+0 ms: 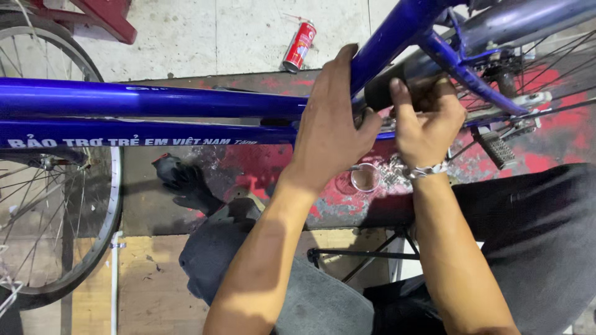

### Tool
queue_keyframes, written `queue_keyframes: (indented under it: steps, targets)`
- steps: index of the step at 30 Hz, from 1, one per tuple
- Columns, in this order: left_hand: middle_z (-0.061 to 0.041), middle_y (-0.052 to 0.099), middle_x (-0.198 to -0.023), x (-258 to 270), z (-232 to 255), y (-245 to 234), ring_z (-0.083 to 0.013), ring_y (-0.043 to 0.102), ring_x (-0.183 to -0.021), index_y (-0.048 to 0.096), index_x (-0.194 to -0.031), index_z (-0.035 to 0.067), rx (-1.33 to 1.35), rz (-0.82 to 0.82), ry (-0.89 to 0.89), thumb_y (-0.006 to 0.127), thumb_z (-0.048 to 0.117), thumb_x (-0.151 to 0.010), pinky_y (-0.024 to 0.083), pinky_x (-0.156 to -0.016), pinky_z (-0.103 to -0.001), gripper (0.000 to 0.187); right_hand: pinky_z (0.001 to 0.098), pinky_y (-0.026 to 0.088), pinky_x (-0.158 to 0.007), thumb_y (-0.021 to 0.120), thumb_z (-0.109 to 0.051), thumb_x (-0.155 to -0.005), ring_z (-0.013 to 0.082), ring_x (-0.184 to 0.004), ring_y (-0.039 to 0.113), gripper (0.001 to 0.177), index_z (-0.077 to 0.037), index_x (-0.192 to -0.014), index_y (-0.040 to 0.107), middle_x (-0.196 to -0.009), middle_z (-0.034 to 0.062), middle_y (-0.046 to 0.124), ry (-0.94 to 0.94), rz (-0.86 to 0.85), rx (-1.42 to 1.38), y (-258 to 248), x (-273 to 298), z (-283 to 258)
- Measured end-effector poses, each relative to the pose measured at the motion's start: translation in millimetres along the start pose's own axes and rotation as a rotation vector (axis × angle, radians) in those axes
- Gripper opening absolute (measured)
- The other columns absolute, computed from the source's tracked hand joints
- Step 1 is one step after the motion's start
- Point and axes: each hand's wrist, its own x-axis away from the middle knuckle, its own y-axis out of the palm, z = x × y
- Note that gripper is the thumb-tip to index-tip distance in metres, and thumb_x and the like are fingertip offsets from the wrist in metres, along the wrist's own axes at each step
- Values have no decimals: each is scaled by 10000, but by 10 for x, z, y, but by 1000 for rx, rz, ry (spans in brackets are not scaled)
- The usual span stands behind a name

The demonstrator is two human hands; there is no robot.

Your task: The person scrubs the frame and rear wheel area of a blue bicycle using a black abrasive pad. They wipe the seat post, chainstay, and rear triangle while sitting on a low stool in a workshop.

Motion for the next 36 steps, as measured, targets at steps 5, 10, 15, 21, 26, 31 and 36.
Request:
queue_keyframes:
  steps: [5, 10, 15, 21, 26, 31, 36]
  targets:
    - [-293, 537, -1320, 171, 197, -87, -459, 550, -1220, 401, -1442, -84, -241, 107, -58, 741, 160, -822, 472, -1055, -505, 748, 233, 489, -650, 838, -122, -1019, 53, -697, 623, 223, 45, -969, 699, -795, 54, 697, 88, -124, 410, -380, 67, -181]
    - [-172, 646, -1188, 331, 377, 78, -355, 644, -1118, 594, -1222, 44, -169, -106, -379, 688, 215, -932, 511, -949, -478, 350, 227, 485, -654, 800, -145, -1007, 55, -709, 622, 195, 36, -1053, 745, -827, 53, 722, 97, -230, 349, -525, 232, -311]
    - [-211, 569, -1294, 414, 318, 239, -383, 577, -1227, 523, -1279, -3, -103, -63, 21, 748, 187, -861, 487, -1044, -490, 512, 228, 554, -792, 746, -100, -1020, 57, -877, 682, 180, 47, -1107, 689, -1001, 42, 742, 175, -311, 44, -521, 192, -241]
    - [-241, 517, -1456, 495, 155, 458, -404, 529, -1352, 471, -1430, -30, -137, -47, 69, 702, 96, -848, 459, -1123, -498, 639, 233, 549, -816, 699, -53, -1009, 86, -904, 685, 173, 44, -1152, 690, -1033, 61, 740, 465, -384, -190, -536, -12, -89]
    - [-232, 510, -1524, 576, 95, 692, -392, 549, -1415, 479, -1491, -26, -214, 169, 145, 675, 73, -970, 444, -1183, -510, 565, 280, 530, -914, 668, -124, -1041, 124, -994, 668, 217, 50, -1169, 686, -1104, 84, 724, 429, -460, -191, -606, -187, -73]
    - [-207, 618, -1419, 467, -35, 1069, -379, 631, -1316, 599, -1427, -6, -189, 490, -48, 647, 24, -1015, 512, -1097, -448, 416, 295, 538, -895, 533, -280, -1051, 151, -981, 678, 343, 12, -1134, 693, -1069, 75, 733, 461, -585, -199, -688, -68, 191]
    - [-233, 641, -1348, 335, -81, 1245, -408, 643, -1262, 581, -1450, -1, -125, 530, -100, 647, 94, -1015, 487, -1154, -490, 450, 304, 411, -719, 570, -278, -1099, 148, -787, 460, 416, 117, -974, 603, -847, 115, 553, 412, -664, 303, -1050, 157, 601]
